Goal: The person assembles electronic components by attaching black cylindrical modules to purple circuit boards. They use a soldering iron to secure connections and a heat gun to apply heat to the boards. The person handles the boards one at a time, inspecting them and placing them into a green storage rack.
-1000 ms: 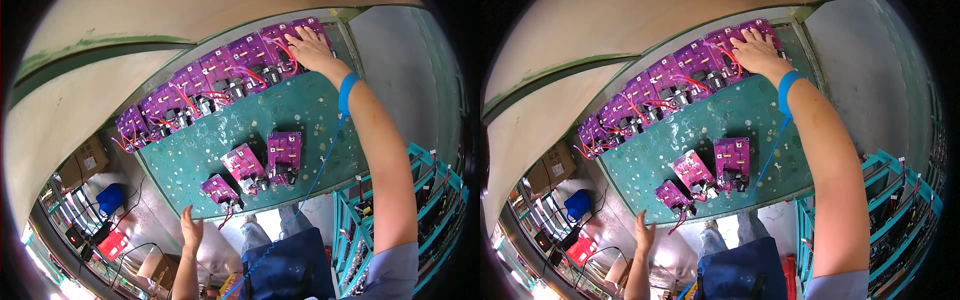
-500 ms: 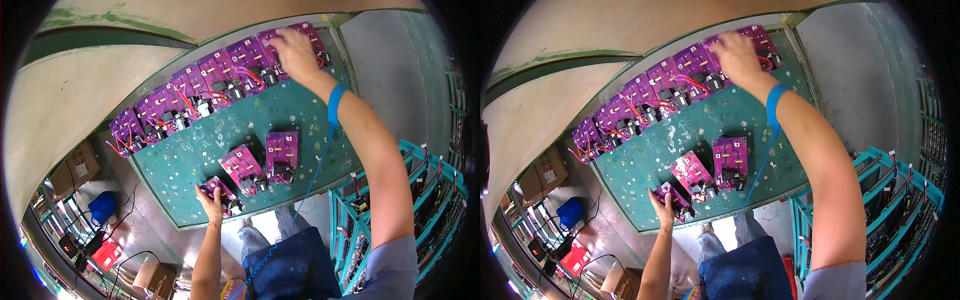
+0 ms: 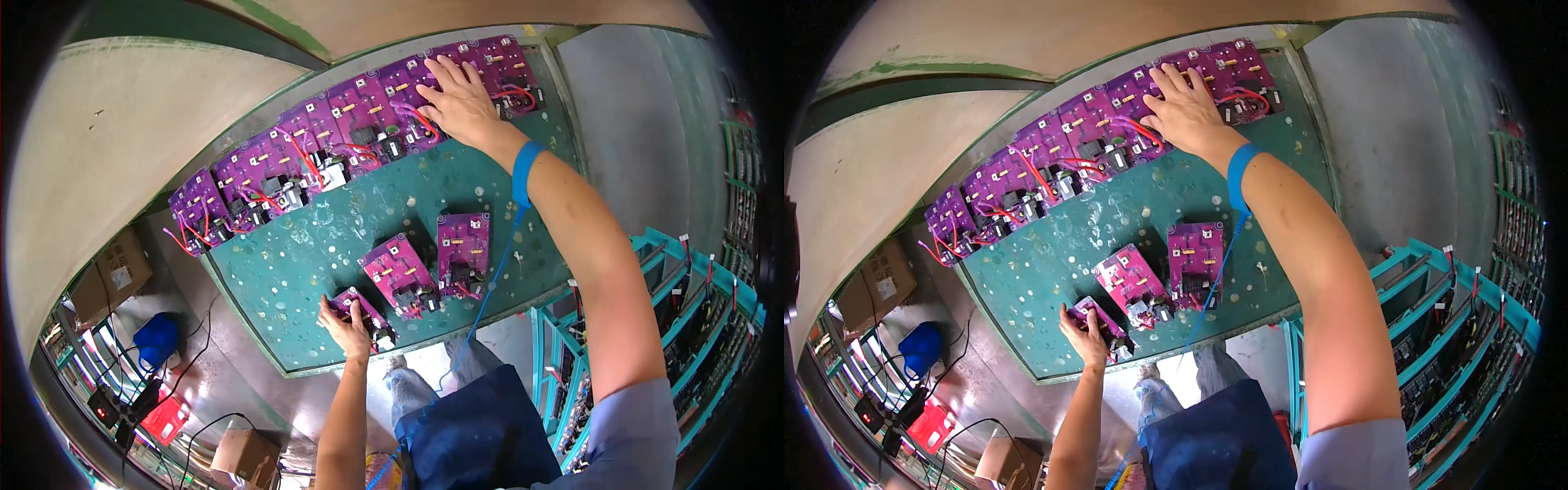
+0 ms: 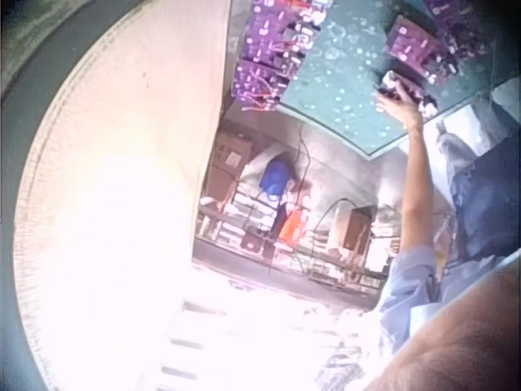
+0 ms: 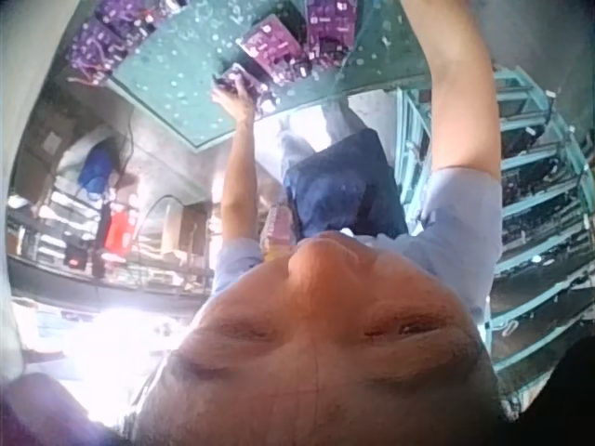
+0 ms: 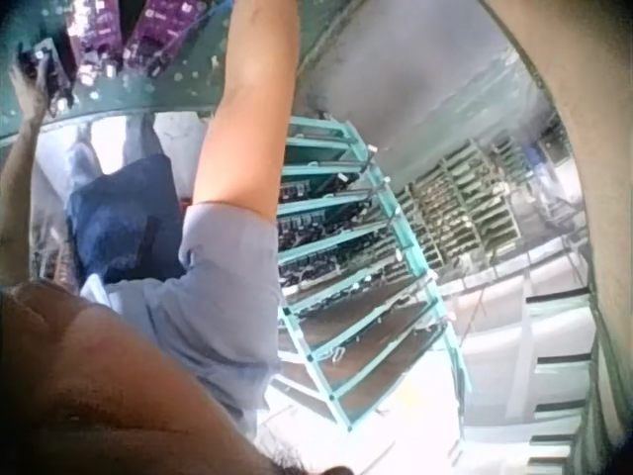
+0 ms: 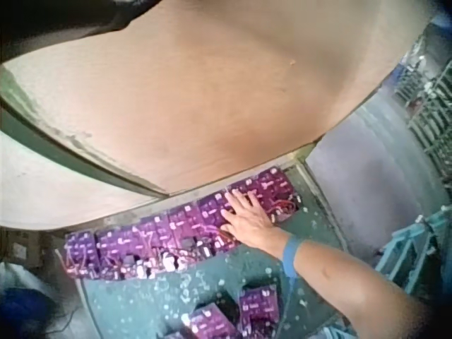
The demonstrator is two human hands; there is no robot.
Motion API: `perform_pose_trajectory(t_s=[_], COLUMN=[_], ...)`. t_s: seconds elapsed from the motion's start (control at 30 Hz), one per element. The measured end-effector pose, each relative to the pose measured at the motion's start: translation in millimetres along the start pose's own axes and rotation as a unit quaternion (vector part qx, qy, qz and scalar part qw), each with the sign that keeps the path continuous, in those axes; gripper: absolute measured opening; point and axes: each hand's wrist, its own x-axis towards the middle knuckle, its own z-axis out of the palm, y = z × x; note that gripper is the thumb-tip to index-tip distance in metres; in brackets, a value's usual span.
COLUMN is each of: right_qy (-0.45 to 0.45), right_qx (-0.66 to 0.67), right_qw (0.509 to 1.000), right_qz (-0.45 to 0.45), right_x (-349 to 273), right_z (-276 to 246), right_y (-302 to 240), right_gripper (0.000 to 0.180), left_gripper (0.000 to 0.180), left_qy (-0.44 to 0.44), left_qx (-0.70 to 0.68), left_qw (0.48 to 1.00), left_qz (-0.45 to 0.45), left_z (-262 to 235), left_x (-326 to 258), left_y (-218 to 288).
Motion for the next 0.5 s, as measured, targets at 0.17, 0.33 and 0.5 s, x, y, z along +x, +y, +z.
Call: perform_pose_trajectory(t_s=[0.17, 0.33, 0.5], right_qy=[0.014, -0.028, 0.061], right_qx=[0.015, 0.001, 0.039], right_qw=[1.000, 1.000, 0.996], right_qz=[0.020, 0.006, 0.054], right_x=[3.6, 0.5, 6.2], right_z=[1.8, -4.5, 6.5], right_y=[-1.1, -3.7, -9.3], right_gripper=[0.041, 0.046, 0.041], left_gripper=[0.062, 0.061, 0.063], left_qy=[-0.016, -0.001, 0.010], left_qx=[-0.004, -0.001, -0.012], left_qw=[0.999, 1.000, 1.000], left_qz=[-0.033, -0.013, -0.001], left_z=[-3.2, -1.4, 0.6], left_x=[0.3, -0.5, -0.4], left_y=[11.6, 2.7, 2.7])
